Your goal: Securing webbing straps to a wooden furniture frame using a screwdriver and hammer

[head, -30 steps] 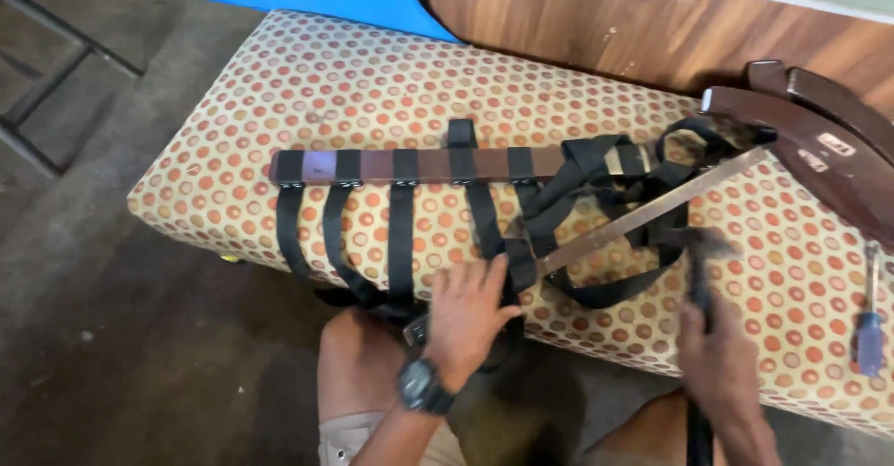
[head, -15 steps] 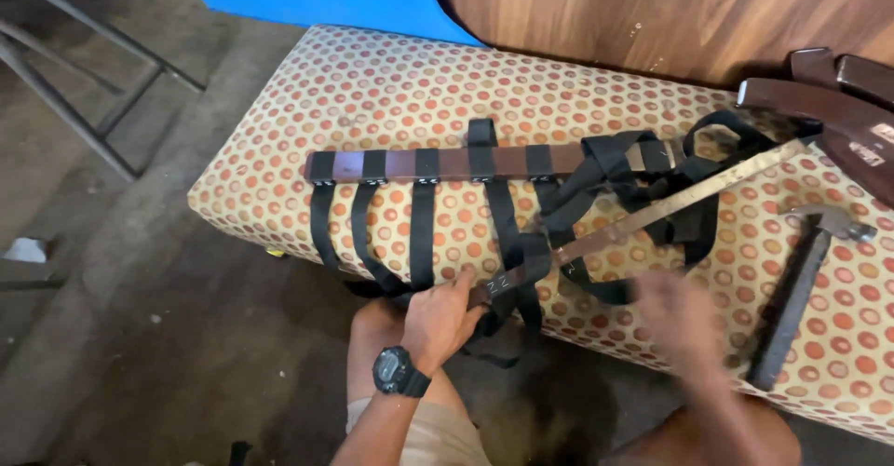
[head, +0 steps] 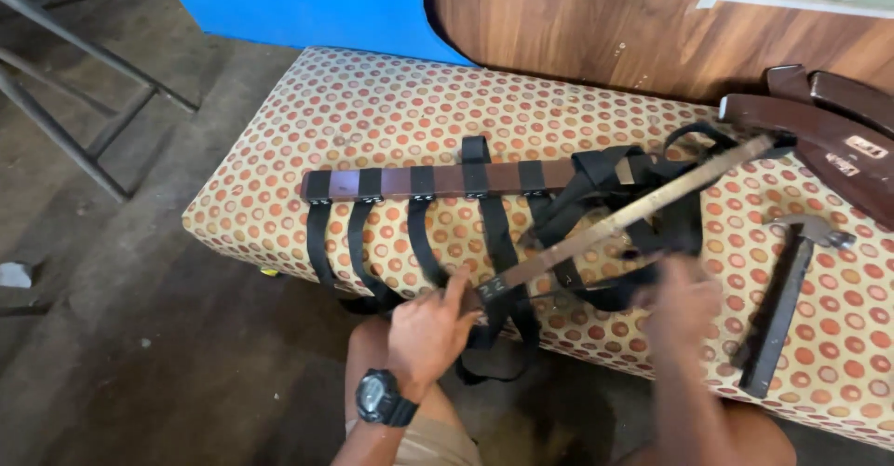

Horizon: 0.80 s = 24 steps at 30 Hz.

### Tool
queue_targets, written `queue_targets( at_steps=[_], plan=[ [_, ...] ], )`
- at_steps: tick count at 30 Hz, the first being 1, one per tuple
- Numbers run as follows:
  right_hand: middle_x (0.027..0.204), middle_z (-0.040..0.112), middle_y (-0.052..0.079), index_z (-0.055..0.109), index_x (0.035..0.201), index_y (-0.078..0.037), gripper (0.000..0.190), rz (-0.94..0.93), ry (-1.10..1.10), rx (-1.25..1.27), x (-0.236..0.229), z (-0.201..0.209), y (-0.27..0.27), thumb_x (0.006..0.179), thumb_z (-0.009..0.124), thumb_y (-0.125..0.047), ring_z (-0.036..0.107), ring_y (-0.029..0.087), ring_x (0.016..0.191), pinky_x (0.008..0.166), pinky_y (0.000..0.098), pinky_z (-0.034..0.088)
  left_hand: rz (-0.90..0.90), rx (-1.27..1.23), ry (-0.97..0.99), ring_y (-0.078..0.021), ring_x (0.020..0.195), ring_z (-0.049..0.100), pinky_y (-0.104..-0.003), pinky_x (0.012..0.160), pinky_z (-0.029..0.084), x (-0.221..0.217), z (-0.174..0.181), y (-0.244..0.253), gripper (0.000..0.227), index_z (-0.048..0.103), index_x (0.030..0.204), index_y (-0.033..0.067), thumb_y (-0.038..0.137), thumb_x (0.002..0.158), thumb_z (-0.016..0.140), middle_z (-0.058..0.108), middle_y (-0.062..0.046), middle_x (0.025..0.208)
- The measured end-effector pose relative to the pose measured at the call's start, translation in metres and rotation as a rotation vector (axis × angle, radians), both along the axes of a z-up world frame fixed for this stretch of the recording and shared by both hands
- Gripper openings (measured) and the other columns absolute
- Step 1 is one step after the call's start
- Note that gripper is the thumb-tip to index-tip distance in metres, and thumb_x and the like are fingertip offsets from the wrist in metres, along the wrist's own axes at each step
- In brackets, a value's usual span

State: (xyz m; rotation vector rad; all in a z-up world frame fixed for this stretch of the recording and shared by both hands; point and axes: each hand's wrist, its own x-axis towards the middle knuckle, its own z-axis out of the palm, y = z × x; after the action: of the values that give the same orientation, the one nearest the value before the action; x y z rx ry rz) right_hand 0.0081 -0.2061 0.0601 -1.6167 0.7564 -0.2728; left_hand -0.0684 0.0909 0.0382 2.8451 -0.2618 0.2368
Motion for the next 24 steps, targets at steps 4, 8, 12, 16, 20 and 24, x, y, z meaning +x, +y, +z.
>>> queue_targets(
  at_steps=[4,8,12,16,20,24],
  plan=[
    [0.083,0.053,0.0,0.053,0.103,-0.029,0.014,-0.06,-0.199,0.725,0.057,-0.036,-0.105,0.103,0.066,-0.025,0.051,0.014,0.061,0.056,0.0272,0.042,0.083,-0.067,-0.183,-0.034,0.069,0.073,-0.05,0.053,0.053,0.007,-0.03,0.015,0.072,0.053,0.147,0.0241,0.051,0.084,0.076,0.075,-0.009,0.079],
    [0.124,0.064,0.029,0.042,0.129,-0.013,0.039,0.006,-0.372,0.441,0.004,-0.064,-0.158,0.095,0.056,-0.001,0.073,0.039,0.094,0.082,0.0438,0.062,0.02,-0.069,-0.309,-0.0254,0.073,0.073,-0.044,0.057,0.056,0.033,-0.041,0.012,0.06,0.065,0.137,0.0252,0.052,0.084,0.076,0.076,-0.004,0.085],
    [0.104,0.066,0.017,0.075,0.123,-0.006,0.03,-0.195,-0.079,-0.657,-0.047,-0.079,-0.252,0.099,0.062,-0.018,0.063,0.027,0.091,0.081,0.0384,0.053,0.001,0.024,-0.182,-0.0308,0.078,0.073,-0.051,0.058,0.056,0.055,-0.028,-0.018,0.057,0.059,0.138,0.0355,0.049,0.084,0.07,0.073,-0.003,0.094],
    [0.132,0.061,0.033,0.064,0.131,-0.001,0.058,-0.205,0.313,-1.302,-0.069,-0.125,-0.332,0.093,0.07,-0.045,0.065,0.058,0.099,0.072,0.0648,0.054,-0.124,-0.049,-0.036,-0.032,0.079,0.073,-0.048,0.07,0.056,0.075,-0.067,-0.039,0.057,0.06,0.14,0.0238,0.039,0.087,0.072,0.076,-0.011,0.087],
    [0.123,0.062,0.038,0.067,0.141,-0.006,0.054,-0.036,0.371,-1.155,-0.059,-0.133,-0.36,0.098,0.065,-0.038,0.063,0.059,0.102,0.082,0.0653,0.051,-0.16,-0.027,0.003,-0.0358,0.083,0.069,-0.05,0.067,0.054,0.075,-0.052,-0.033,0.057,0.055,0.143,0.0217,0.04,0.091,0.069,0.071,-0.01,0.091],
    [0.099,0.07,0.019,0.072,0.117,-0.01,0.042,0.025,0.327,-0.769,-0.038,-0.18,-0.427,0.092,0.078,-0.043,0.067,0.03,0.079,0.058,0.044,0.05,-0.16,0.074,-0.04,-0.0336,0.09,0.064,-0.05,0.064,0.053,0.081,-0.032,-0.022,0.049,0.056,0.134,0.0207,0.04,0.091,0.068,0.064,-0.008,0.095]
  ],
)
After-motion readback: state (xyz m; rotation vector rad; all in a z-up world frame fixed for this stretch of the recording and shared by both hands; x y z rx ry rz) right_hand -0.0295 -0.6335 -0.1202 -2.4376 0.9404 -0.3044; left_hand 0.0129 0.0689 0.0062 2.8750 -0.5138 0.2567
